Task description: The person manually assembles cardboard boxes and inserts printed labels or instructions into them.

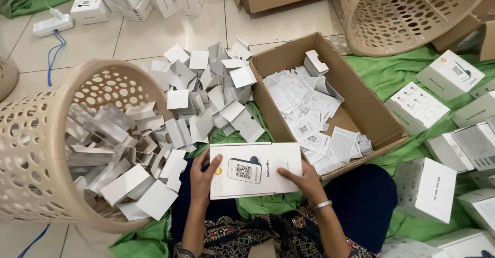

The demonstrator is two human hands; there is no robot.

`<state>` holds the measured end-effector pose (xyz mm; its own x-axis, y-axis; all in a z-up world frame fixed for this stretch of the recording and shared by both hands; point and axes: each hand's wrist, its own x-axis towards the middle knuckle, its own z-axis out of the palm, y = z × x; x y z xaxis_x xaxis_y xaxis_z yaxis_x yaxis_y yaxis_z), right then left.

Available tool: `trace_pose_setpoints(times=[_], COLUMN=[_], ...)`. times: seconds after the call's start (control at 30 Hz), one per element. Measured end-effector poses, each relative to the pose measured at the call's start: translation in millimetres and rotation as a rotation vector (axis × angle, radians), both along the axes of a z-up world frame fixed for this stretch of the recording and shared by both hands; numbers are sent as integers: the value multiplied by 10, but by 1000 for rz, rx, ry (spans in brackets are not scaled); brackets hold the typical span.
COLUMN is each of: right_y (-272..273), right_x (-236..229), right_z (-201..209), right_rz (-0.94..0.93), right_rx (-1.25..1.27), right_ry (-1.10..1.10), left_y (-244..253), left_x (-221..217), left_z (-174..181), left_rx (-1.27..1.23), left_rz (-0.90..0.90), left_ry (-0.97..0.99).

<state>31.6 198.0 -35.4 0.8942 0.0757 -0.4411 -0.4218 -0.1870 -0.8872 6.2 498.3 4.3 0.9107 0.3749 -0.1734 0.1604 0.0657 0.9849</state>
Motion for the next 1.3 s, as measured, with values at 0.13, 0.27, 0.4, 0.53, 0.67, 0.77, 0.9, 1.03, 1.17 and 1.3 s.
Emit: trace_pose_setpoints(times=[0.13,0.27,0.4,0.53,0.67,0.77,0.9,1.03,1.17,1.3], right_y=[-72,-47,112,207,213,146,70,333,462,467], right_x=[-22,-34,-98,-219,-392,-542,-669,-537,-369,-283], right_z=[57,90,178,464,646,498,72,817,1094,242], right_rz=[-97,-257,-374,-385,-307,-221,-32,152,418,702], right_rx=[120,312,507,635,698,765,885,728,179,-327], right_ry=[159,130,46,17,11,-9,-51,-199,-398,-326], left_y=[-5,-184,-590,-816,-709,-648,-573,-563,-522,-366], left_x=[231,294,51,-175,-192,-177,-107,26,397,841], left_z=[46,98,346,392,140,131,-219,-359,-625,-1189], left_rx=[101,598,762,763,818,810,763,535,216,168], left_rz=[-24,-120,-388,-531,-439,-373,-237,-163,-53,87], left_ry=[54,-58,-282,-422,-503,-439,-378,-321,-35,140])
